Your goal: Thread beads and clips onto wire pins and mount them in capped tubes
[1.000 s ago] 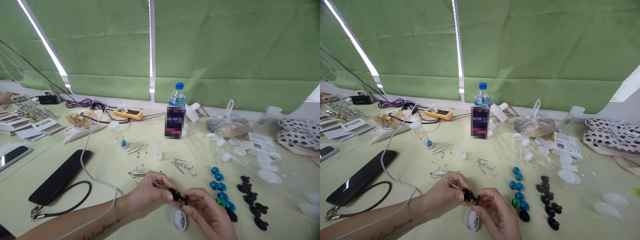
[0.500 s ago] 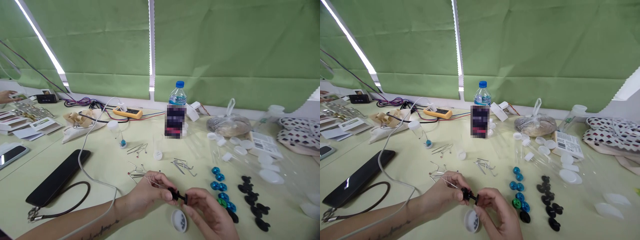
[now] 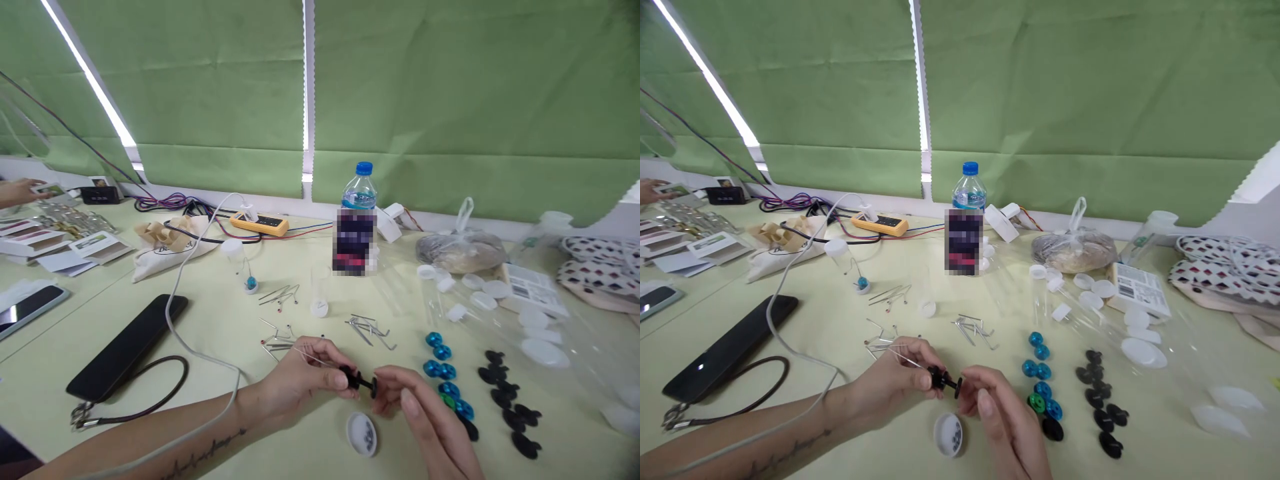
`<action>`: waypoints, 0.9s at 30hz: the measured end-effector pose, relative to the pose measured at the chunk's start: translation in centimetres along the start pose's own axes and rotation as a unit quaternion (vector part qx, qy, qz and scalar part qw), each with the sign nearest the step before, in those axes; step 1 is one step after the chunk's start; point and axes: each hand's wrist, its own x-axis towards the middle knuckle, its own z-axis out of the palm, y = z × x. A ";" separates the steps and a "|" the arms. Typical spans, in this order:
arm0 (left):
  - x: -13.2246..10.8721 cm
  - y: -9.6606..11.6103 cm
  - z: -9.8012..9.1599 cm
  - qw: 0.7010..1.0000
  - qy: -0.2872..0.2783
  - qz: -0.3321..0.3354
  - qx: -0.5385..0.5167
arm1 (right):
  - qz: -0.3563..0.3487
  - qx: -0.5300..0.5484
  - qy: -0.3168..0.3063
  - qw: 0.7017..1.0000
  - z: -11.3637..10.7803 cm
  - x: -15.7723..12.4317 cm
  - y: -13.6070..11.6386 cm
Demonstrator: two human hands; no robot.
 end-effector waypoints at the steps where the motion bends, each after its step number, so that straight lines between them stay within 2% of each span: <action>1: 0.0 0.0 0.0 1.000 -0.001 -0.001 0.001 | -0.011 -0.011 -0.005 1.000 -0.1 0.0 0.0; 7: 0.1 0.1 0.1 1.000 0.007 0.002 0.005 | -0.037 -0.032 -0.023 0.999 -0.4 0.2 -0.2; 12: 0.1 0.1 0.0 1.000 0.009 0.002 0.010 | -0.012 -0.044 -0.024 0.999 -0.3 0.2 -0.3; 19: 0.0 0.2 0.1 1.000 0.017 0.001 0.008 | 0.036 -0.035 0.009 0.999 -0.1 -0.1 0.5; 24: 0.1 0.2 0.0 1.000 0.015 0.004 0.008 | -0.028 -0.021 -0.002 0.999 -0.2 0.0 0.4; 27: 0.1 0.1 0.0 1.000 0.012 -0.001 0.011 | -0.030 -0.014 -0.009 0.999 -0.1 0.0 0.1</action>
